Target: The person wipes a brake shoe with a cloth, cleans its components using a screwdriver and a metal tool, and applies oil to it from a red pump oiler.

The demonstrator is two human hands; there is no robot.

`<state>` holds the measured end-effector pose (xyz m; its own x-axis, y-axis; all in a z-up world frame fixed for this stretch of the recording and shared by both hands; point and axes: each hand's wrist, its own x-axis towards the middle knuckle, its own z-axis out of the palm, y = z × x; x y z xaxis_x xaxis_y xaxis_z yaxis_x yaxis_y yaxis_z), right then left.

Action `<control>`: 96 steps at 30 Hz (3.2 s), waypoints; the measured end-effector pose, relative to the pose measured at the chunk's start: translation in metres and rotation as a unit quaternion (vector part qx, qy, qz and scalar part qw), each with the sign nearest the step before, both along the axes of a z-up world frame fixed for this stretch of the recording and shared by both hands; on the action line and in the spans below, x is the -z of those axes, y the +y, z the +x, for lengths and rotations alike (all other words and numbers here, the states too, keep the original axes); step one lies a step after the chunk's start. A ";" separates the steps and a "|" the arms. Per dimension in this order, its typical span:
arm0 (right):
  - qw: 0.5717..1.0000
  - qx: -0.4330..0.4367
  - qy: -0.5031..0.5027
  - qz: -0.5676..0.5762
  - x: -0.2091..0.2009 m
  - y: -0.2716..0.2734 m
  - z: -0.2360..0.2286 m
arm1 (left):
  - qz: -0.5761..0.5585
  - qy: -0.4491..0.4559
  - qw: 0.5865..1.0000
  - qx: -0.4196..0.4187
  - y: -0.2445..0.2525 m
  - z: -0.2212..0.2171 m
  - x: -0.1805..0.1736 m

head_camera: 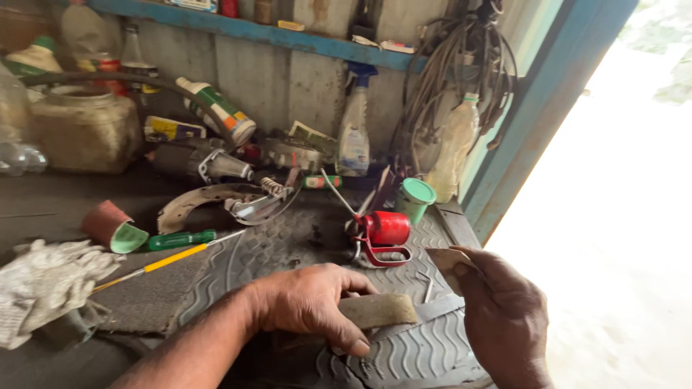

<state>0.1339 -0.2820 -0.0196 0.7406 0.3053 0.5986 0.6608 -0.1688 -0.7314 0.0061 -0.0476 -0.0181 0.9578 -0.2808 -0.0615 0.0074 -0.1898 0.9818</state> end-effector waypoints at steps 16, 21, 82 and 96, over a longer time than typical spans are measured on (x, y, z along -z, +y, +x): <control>0.959 -0.198 -0.200 -0.032 0.027 0.031 -0.030 | 0.172 -0.029 0.971 -0.162 -0.008 -0.005 -0.018; 0.971 -0.117 -0.140 -0.151 0.019 0.019 -0.023 | 0.190 -0.015 0.968 -0.164 -0.007 -0.003 -0.020; 0.983 -0.128 -0.125 -0.040 0.028 0.044 -0.043 | 0.032 0.020 0.978 -0.207 0.021 0.018 0.022; 0.993 -0.103 0.006 -0.062 0.030 0.031 -0.026 | 0.200 -0.044 0.967 -0.150 0.024 -0.019 -0.005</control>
